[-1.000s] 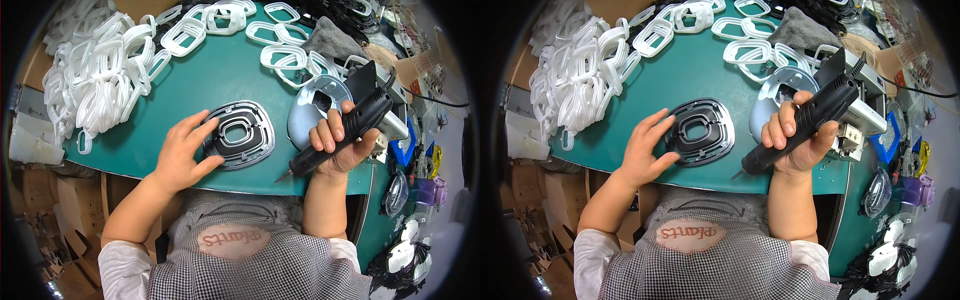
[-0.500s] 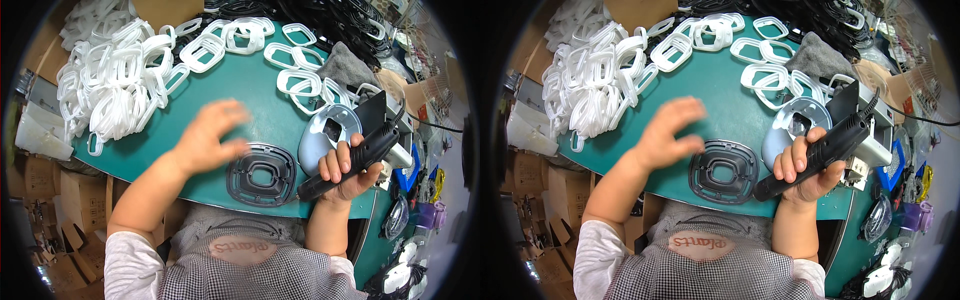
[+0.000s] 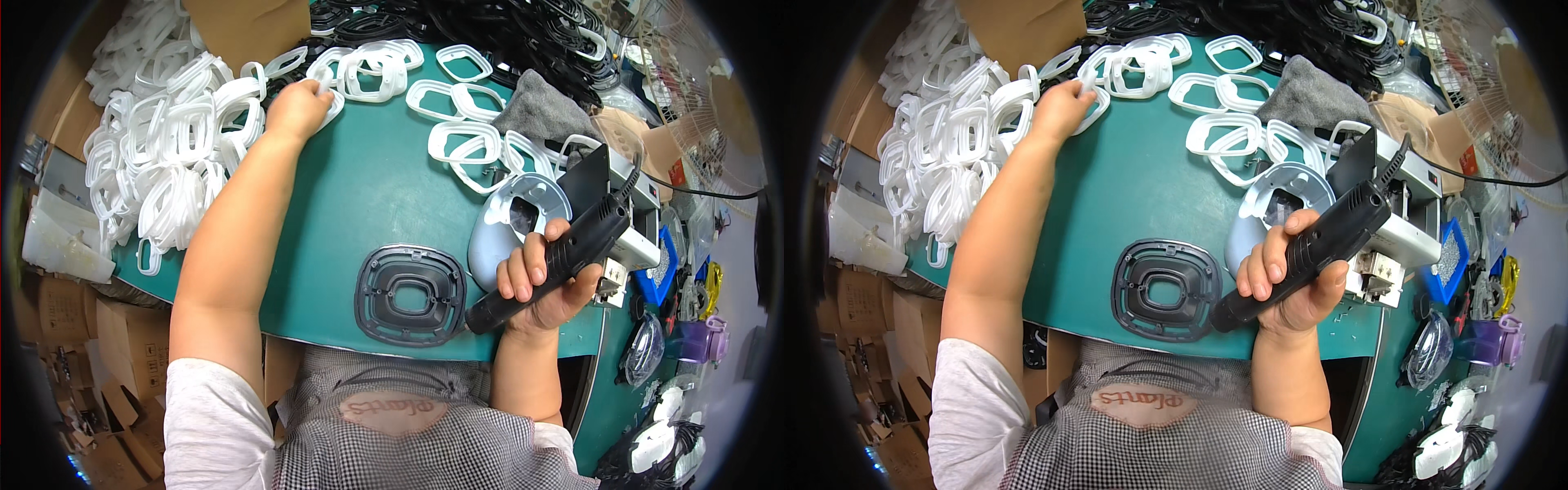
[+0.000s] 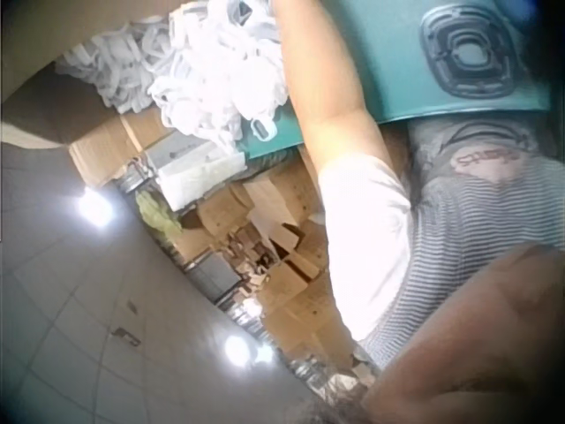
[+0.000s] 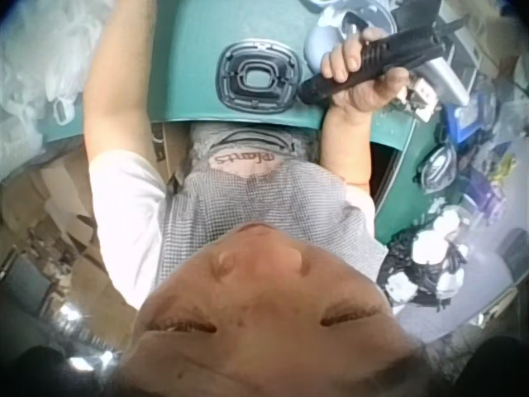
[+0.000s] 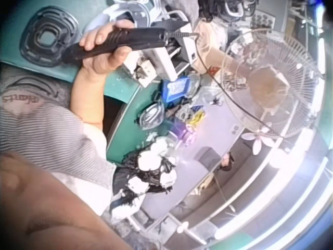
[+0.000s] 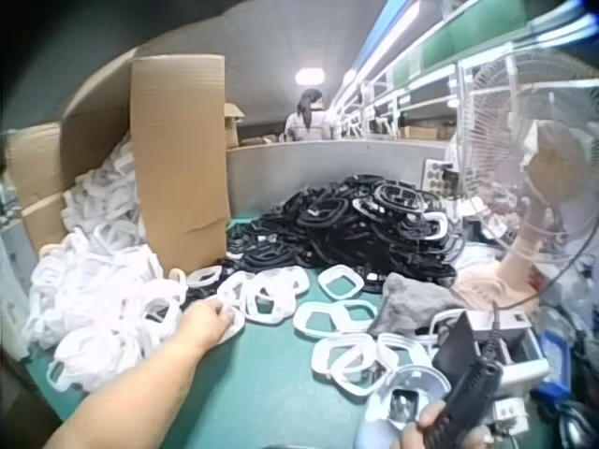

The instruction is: The person assembles plastic housing components by hand at a workbench, joining white plastic frames with screws using an electric screwdriver.

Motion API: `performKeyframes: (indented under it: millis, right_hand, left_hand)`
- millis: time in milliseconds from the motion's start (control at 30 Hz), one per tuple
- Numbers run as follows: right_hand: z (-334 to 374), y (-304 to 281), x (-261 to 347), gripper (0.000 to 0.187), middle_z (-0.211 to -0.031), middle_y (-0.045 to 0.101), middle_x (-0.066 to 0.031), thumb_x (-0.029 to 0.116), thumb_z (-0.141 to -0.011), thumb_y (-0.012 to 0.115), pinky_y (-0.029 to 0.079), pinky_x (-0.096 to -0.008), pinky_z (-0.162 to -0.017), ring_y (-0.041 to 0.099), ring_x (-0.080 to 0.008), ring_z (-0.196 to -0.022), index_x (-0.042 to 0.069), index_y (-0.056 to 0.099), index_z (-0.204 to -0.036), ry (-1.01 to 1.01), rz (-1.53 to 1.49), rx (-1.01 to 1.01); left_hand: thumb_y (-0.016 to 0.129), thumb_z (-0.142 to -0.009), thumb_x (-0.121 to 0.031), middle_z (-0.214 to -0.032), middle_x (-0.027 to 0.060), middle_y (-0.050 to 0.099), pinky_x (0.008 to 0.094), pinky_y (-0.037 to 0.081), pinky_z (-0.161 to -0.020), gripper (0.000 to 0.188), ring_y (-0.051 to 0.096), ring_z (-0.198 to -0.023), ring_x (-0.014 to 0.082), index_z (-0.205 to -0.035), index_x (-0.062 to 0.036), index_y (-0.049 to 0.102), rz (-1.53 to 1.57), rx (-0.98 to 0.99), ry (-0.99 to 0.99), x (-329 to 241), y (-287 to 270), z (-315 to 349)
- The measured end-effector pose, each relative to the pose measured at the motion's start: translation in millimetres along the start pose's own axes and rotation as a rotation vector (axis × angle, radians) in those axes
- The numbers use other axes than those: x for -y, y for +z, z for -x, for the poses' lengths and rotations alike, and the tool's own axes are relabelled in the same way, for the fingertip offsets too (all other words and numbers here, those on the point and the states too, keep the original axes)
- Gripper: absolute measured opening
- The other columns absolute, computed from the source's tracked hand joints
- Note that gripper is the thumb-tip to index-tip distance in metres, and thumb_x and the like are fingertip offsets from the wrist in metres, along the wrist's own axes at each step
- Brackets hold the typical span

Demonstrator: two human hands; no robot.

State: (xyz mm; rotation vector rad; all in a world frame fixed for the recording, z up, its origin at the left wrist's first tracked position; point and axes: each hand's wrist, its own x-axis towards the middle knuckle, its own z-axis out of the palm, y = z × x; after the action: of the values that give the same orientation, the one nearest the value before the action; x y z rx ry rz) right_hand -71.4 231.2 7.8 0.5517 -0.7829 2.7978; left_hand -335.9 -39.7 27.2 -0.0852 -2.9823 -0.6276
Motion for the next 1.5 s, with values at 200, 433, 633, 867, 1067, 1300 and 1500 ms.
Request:
performKeyframes:
  millis: [200,433,633,867,1067,1300,1500]
  right_hand:
    - [6,-3,4,0.062,-0.073,0.049,-0.0035,0.054,-0.088,0.058,0.043,-0.0304,-0.053,0.050,-0.0139,-0.055,0.002,0.044,-0.120,-0.014,-0.024,-0.007]
    - [4,-6,5,0.064,-0.074,0.052,-0.0050,0.056,-0.087,0.058,0.050,-0.0343,-0.059,0.055,-0.0157,-0.058,0.003,0.047,-0.121,-0.001,-0.084,-0.012]
    - [3,-11,7,0.065,-0.079,0.049,-0.0045,0.050,-0.087,0.062,0.044,-0.0335,-0.061,0.048,-0.0150,-0.062,0.000,0.047,-0.126,0.024,-0.111,0.073]
    - [3,-14,6,0.065,-0.077,0.052,-0.0054,0.058,-0.087,0.057,0.049,-0.0365,-0.061,0.053,-0.0168,-0.061,0.004,0.050,-0.122,0.033,-0.130,0.057]
    - [4,-15,7,0.066,-0.078,0.050,-0.0044,0.055,-0.086,0.059,0.046,-0.0343,-0.061,0.051,-0.0155,-0.062,0.002,0.049,-0.123,0.029,-0.159,0.068]
    - [3,-14,9,0.064,-0.077,0.052,-0.0043,0.060,-0.087,0.056,0.048,-0.0357,-0.060,0.054,-0.0163,-0.060,0.005,0.051,-0.120,0.026,-0.150,0.036]
    - [2,-17,8,0.064,-0.077,0.052,-0.0040,0.061,-0.086,0.055,0.048,-0.0356,-0.060,0.054,-0.0162,-0.061,0.006,0.052,-0.119,0.029,-0.142,0.040]
  left_hand:
    - [0.053,-0.096,-0.028,-0.088,-0.0006,0.063,0.0293,0.050,-0.068,0.039,0.059,-0.071,0.0102,-0.119,0.0033,0.058,1.160,0.340,0.109,-9,-50,46]
    - [0.049,-0.099,-0.025,-0.076,-0.0031,0.054,0.0213,0.049,-0.060,0.037,0.049,-0.061,0.0054,-0.121,0.0036,0.054,1.377,0.663,-0.036,-2,-55,114]
    - [0.052,-0.097,-0.024,-0.073,-0.0024,0.048,0.0195,0.043,-0.047,0.033,0.043,-0.058,0.0054,-0.120,-0.0004,0.056,1.262,0.700,-0.183,-16,-31,150]
    - [0.048,-0.097,-0.014,-0.077,0.0002,0.053,0.0237,0.049,-0.057,0.032,0.050,-0.063,0.0080,-0.125,0.0020,0.051,1.244,0.843,-0.216,-28,-16,168]
    - [0.046,-0.094,-0.007,-0.089,0.0101,0.059,0.0335,0.056,-0.073,0.030,0.063,-0.081,0.0187,-0.124,-0.0026,0.045,1.504,0.688,-0.193,-36,-14,207]
    - [0.050,-0.095,-0.010,-0.128,0.0137,0.055,0.0302,0.046,-0.095,0.039,0.056,-0.113,0.0189,-0.132,0.0018,0.044,1.397,0.418,-0.100,-40,-5,270]
    - [0.052,-0.091,0.002,-0.136,0.0205,0.044,0.0295,0.046,-0.092,0.062,0.059,-0.111,0.0226,-0.146,0.0019,0.024,1.277,0.539,0.106,-43,-6,314]
